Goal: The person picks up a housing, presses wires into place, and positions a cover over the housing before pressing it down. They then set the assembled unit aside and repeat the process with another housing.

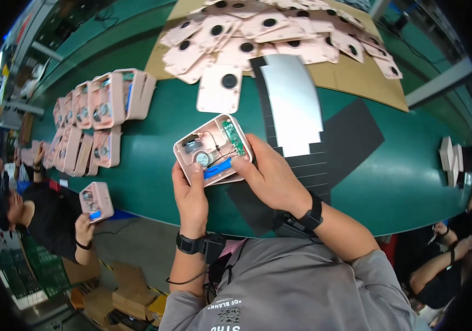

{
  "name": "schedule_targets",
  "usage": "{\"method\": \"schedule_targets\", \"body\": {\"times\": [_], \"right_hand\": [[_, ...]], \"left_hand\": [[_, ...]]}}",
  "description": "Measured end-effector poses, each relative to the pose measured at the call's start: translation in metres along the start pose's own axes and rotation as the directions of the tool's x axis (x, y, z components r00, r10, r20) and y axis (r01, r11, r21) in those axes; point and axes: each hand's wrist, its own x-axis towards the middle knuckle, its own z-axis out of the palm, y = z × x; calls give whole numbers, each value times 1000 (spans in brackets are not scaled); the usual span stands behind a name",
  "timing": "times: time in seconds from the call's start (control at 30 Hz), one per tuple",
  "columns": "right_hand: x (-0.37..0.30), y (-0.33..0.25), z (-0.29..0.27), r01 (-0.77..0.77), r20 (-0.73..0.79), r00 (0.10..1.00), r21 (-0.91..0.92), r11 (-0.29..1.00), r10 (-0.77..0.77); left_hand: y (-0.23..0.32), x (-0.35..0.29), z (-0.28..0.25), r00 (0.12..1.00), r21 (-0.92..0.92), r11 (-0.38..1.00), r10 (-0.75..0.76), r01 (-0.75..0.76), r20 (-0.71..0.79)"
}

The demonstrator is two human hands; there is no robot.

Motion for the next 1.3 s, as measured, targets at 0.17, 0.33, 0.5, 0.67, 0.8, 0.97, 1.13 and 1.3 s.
{"method": "schedule_targets", "body": {"times": [0.17, 0.33, 0.5, 0.67, 0.8, 0.97, 1.13, 1.3], "right_hand": [[6, 4, -41, -282, 54, 959, 84, 956, 278], [-14, 5, -80, -346, 71, 938, 113, 931, 340], [-40, 8, -128, -411, 65, 910, 254, 875, 409], [-89, 15, -173, -497, 62, 865, 248, 831, 499], [-107, 32, -201, -483, 148, 860, -73, 873, 488], [-27, 55, -260, -238, 380, 822, -448, 862, 424], [127, 113, -292, -93, -139, 990, -763, 639, -22], [189, 136, -270, -121, -85, 990, -922, 367, 112]], "left_hand": [[-2, -5, 21, 876, 560, 674, 392, -481, 280], [46, -26, 53, 817, 470, 678, 385, -566, 428], [54, -41, 86, 849, 218, 927, 162, -306, 502], [30, -57, 113, 682, 300, 845, 99, -441, 725], [17, -66, 122, 673, 469, 737, -26, -486, 739], [26, -63, 115, 642, 697, 521, -324, -492, 695], [33, -66, 109, 670, 749, 428, -351, -506, 654], [31, -60, 113, 538, 463, 440, 56, -769, 841]]}}
